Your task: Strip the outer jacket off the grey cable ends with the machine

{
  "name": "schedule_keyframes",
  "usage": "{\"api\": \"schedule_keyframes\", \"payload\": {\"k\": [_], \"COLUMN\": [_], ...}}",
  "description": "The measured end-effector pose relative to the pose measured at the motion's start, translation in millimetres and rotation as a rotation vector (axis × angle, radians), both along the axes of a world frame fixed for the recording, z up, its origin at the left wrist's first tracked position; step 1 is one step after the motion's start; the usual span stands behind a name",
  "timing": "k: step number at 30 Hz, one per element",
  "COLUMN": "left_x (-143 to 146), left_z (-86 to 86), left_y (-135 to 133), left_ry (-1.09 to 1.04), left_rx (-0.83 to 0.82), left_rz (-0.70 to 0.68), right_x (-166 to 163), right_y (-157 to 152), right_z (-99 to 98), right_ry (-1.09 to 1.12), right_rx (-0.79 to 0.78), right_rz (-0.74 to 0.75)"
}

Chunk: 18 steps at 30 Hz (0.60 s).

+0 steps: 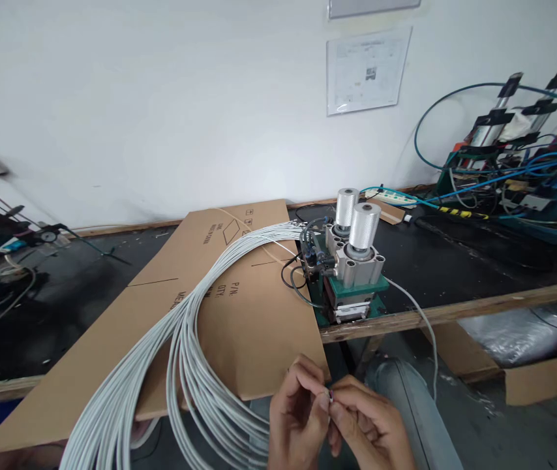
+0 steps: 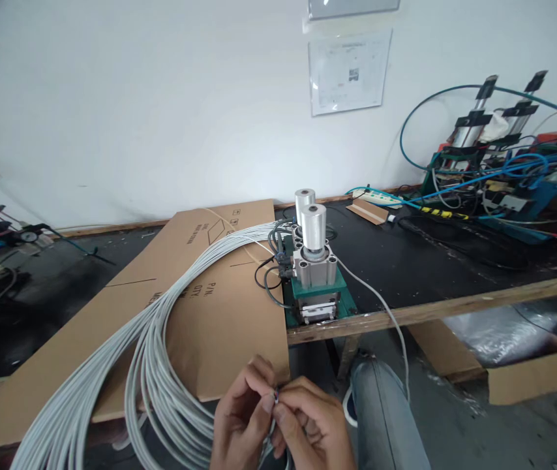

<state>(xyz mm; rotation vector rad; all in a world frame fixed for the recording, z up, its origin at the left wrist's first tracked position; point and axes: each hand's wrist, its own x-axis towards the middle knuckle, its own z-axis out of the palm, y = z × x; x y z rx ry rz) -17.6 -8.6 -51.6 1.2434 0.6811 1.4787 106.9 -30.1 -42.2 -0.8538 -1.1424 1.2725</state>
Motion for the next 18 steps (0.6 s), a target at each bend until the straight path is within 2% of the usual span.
{"api": "schedule_keyframes", "payload": {"k": [5, 7, 9, 12, 16, 18], "left_x": [9.4, 8.5, 5.4, 2.7, 8.6, 10.8], "left_z": [-2.5, -4.1, -6.3, -8.1, -2.3, 1.2], "left_y": [-5.3, -5.1, -3.7, -1.8, -3.5, -5.4], "left_ry": [-0.096, -0.101, -0.078, -0.046, 0.026, 0.150], "left_rx": [-0.089, -0.099, -0.086, -0.050, -0.076, -0.054], "left_rz": [0.100, 0.066, 0.004, -0.014, 0.019, 0.091], "right_x": [0.9, 1.2, 1.3, 0.6, 0.9, 4.0], "right_y": [0.1, 0.8, 1.3, 1.6, 2.3, 4.8], "right_z": [0.1, -0.7, -1.3, -0.7, 3.3, 4.8], "right_ry": [0.004, 0.005, 0.002, 0.003, 0.043, 0.062], "right_rx": [-0.025, -0.026, -0.026, -0.037, -0.065, -0.095], "right_rz": [-0.005, -0.007, -0.011, -0.009, -0.030, -0.070]}}
